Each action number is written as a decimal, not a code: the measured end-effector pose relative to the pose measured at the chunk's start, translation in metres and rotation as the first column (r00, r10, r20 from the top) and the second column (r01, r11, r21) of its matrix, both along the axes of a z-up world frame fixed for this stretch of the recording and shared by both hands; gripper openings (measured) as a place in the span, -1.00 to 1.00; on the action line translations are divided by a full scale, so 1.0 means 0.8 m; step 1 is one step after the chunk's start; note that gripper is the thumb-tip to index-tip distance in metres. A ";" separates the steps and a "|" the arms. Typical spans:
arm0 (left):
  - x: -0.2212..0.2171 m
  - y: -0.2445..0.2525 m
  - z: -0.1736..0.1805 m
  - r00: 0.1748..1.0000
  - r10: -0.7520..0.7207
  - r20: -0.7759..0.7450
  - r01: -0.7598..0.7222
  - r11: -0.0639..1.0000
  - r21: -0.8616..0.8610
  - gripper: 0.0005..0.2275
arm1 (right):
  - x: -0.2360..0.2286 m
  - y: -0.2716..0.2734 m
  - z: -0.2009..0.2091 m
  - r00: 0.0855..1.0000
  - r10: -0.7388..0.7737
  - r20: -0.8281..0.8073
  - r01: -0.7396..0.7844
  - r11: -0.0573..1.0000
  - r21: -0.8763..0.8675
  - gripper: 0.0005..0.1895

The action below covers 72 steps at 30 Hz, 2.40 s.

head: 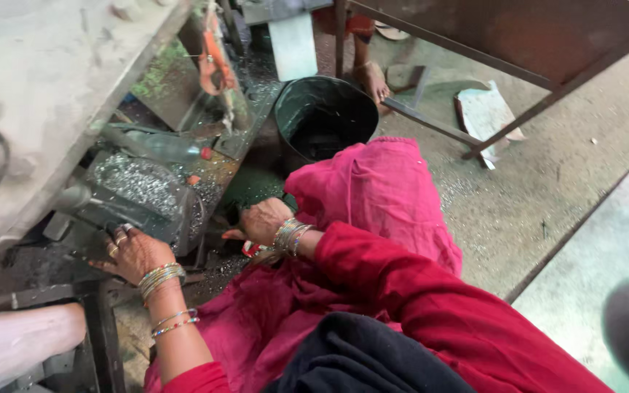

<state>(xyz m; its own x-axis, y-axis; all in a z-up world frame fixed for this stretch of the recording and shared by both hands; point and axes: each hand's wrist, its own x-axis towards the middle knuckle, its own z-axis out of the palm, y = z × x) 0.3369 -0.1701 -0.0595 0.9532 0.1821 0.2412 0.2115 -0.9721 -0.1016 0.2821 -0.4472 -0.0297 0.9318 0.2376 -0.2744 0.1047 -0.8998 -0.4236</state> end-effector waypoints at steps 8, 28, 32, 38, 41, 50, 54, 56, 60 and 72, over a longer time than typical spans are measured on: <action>-0.004 0.016 -0.010 0.998 0.019 -0.055 -0.021 0.999 -0.026 -0.63 | 0.006 0.030 0.020 0.960 0.273 0.060 -0.270 0.961 -0.058 -0.48; 0.022 0.027 0.036 0.991 0.107 0.075 -0.118 0.981 0.153 -0.74 | 0.001 0.024 0.046 0.904 0.391 0.171 -0.348 0.907 -0.236 -0.31; 0.057 0.045 0.006 0.994 0.096 0.059 -0.099 0.994 0.038 -0.74 | -0.002 0.009 0.033 0.956 0.246 0.162 -0.198 0.944 -0.264 -0.16; 0.057 0.032 0.013 0.997 0.069 0.041 -0.067 0.996 -0.053 -0.74 | -0.006 0.009 0.019 0.969 0.159 0.189 -0.138 0.983 -0.120 -0.20; 0.048 0.033 0.030 0.998 0.052 0.039 -0.052 0.999 -0.005 -0.73 | -0.003 0.022 0.043 0.978 0.165 0.128 -0.147 0.979 -0.142 -0.17; 0.045 0.027 0.033 0.992 0.104 -0.072 -0.098 0.992 0.080 -0.73 | 0.002 0.001 0.007 0.987 0.138 0.087 -0.122 0.977 -0.173 -0.14; 0.046 0.031 0.044 0.992 0.096 -0.079 -0.089 0.992 0.089 -0.74 | 0.000 0.014 0.018 0.993 0.106 0.058 -0.103 0.993 -0.058 -0.16; 0.050 0.038 0.037 0.995 0.063 0.071 -0.071 0.991 0.114 -0.70 | 0.005 0.027 0.026 0.991 0.077 -0.112 -0.083 0.995 -0.054 -0.10; 0.056 0.062 0.009 0.992 0.103 -0.080 -0.100 0.994 0.040 -0.75 | 0.007 0.017 0.012 0.987 0.146 0.070 -0.143 0.989 -0.040 -0.10; 0.048 0.030 0.036 0.995 0.055 -0.077 -0.053 0.998 0.031 -0.71 | -0.009 0.014 0.035 0.917 0.374 0.140 -0.347 0.920 -0.182 -0.52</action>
